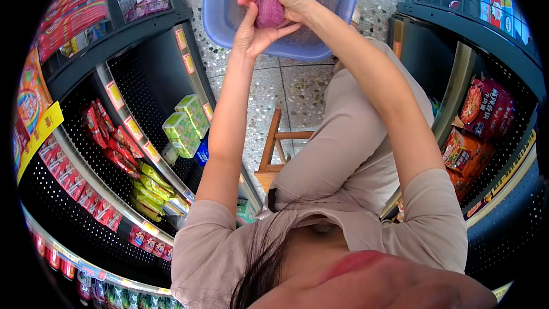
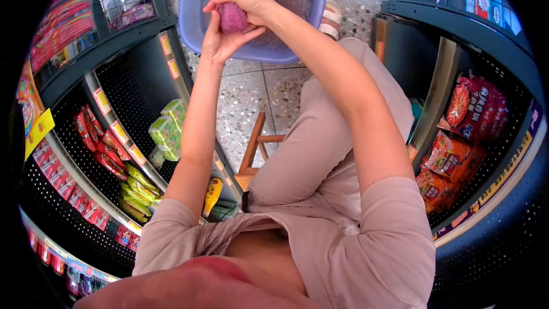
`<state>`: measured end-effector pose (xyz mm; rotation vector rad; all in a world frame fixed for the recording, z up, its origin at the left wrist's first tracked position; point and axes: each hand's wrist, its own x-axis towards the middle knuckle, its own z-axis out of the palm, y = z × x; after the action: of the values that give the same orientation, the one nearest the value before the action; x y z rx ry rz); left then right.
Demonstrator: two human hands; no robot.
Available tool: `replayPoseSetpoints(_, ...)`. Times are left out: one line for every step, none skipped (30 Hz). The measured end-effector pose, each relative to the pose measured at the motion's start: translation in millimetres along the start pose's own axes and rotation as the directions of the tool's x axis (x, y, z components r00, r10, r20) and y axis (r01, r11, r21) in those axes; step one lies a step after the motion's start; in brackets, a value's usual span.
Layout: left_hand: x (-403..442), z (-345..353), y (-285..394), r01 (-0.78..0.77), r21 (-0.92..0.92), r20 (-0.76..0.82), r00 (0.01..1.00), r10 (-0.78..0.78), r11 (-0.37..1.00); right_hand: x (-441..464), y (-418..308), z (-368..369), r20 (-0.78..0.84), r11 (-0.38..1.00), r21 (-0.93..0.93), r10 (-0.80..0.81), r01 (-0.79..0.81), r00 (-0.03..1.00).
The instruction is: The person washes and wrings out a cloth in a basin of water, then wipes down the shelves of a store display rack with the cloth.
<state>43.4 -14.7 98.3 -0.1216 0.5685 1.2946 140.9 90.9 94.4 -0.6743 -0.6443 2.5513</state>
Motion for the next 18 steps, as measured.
replayPoseSetpoints(0.9,-2.5,4.6,0.055,0.072,0.009,0.998,-0.056,0.996,1.8,-1.4,-3.4,0.041,0.993,-0.114,0.013,-0.008,0.999)
replayPoseSetpoints(1.7,-4.7,9.2,0.107,0.144,0.012,0.994,-0.11,0.984,4.1,-3.1,-6.4,0.081,0.974,-0.225,0.033,-0.014,0.996)
replayPoseSetpoints(3.4,-6.2,12.4,0.157,0.216,0.012,0.987,-0.163,0.964,7.8,-4.9,-9.5,0.12,0.942,-0.334,0.057,-0.014,0.991)
replayPoseSetpoints(6.9,-7.2,14.5,0.206,0.258,-0.005,0.977,-0.212,0.944,12.5,-6.2,-11.5,0.199,0.904,-0.426,0.117,-0.022,0.973)
replayPoseSetpoints(10.9,-8.1,16.8,0.254,0.3,-0.025,0.966,-0.258,0.92,12.3,-7.7,-15.6,0.201,0.888,-0.452,0.193,-0.084,0.961)
replayPoseSetpoints(13.3,-7.9,18.1,0.3,0.34,-0.045,0.952,-0.303,0.891,7.8,-18.1,-13.3,0.201,0.866,-0.479,0.267,-0.143,0.943)
replayPoseSetpoints(14.1,-7.7,17.1,0.316,0.299,-0.072,0.948,-0.309,0.9,5.1,-24.7,-11.5,0.198,0.839,-0.505,0.339,-0.201,0.92)
replayPoseSetpoints(15.0,-7.3,14.6,0.331,0.256,-0.099,0.944,-0.316,0.908,11.3,-17.3,-18.9,0.258,0.876,-0.443,0.327,-0.19,0.909)
replayPoseSetpoints(14.8,-3.1,11.8,0.344,0.212,-0.126,0.938,-0.323,0.915,10.5,-18.7,-17.9,0.245,0.884,-0.432,0.304,-0.177,0.921)
replayPoseSetpoints(15.5,1.4,10.1,0.362,0.194,-0.169,0.928,-0.333,0.912,9.7,-20.1,-16.9,0.233,0.892,-0.421,0.28,-0.163,0.931)
replayPoseSetpoints(17.2,6.8,9.6,0.38,0.176,-0.213,0.916,-0.341,0.908,9.0,-21.3,-15.6,0.221,0.9,-0.41,0.257,-0.149,0.941)
replayPoseSetpoints(18.0,11.1,9.8,0.395,0.156,-0.255,0.902,-0.35,0.905,9.4,-19.4,-16.4,0.185,0.885,-0.441,0.251,-0.148,0.95)
replayPoseSetpoints(18.8,8.6,9.6,0.403,0.17,-0.251,0.9,-0.355,0.899,9.4,-16.8,-16.7,0.148,0.869,-0.472,0.244,-0.148,0.959)
replayPoseSetpoints(20.9,3.8,9.1,0.41,0.184,-0.247,0.899,-0.362,0.893,9.9,-15.1,-17.6,0.11,0.852,-0.502,0.234,-0.149,0.966)
replayPoseSetpoints(22.5,1.9,8.1,0.418,0.197,-0.243,0.897,-0.369,0.887,9.6,-14.8,-16.4,0.083,0.835,-0.531,0.22,-0.144,0.972)
replayPoseSetpoints(23.6,0.3,6.8,0.425,0.234,-0.274,0.892,-0.36,0.874,9.0,-13.3,-14.7,0.056,0.818,-0.558,0.206,-0.14,0.977)
replayPoseSetpoints(24.5,-1.1,5.7,0.432,0.271,-0.305,0.886,-0.349,0.86,9.1,-12.3,-12.8,0.029,0.799,-0.585,0.19,-0.137,0.981)
replayPoseSetpoints(25.0,0.4,5.0,0.439,0.306,-0.335,0.88,-0.336,0.845,9.9,-10.9,-12.1,0.004,0.785,-0.604,0.18,-0.142,0.984)
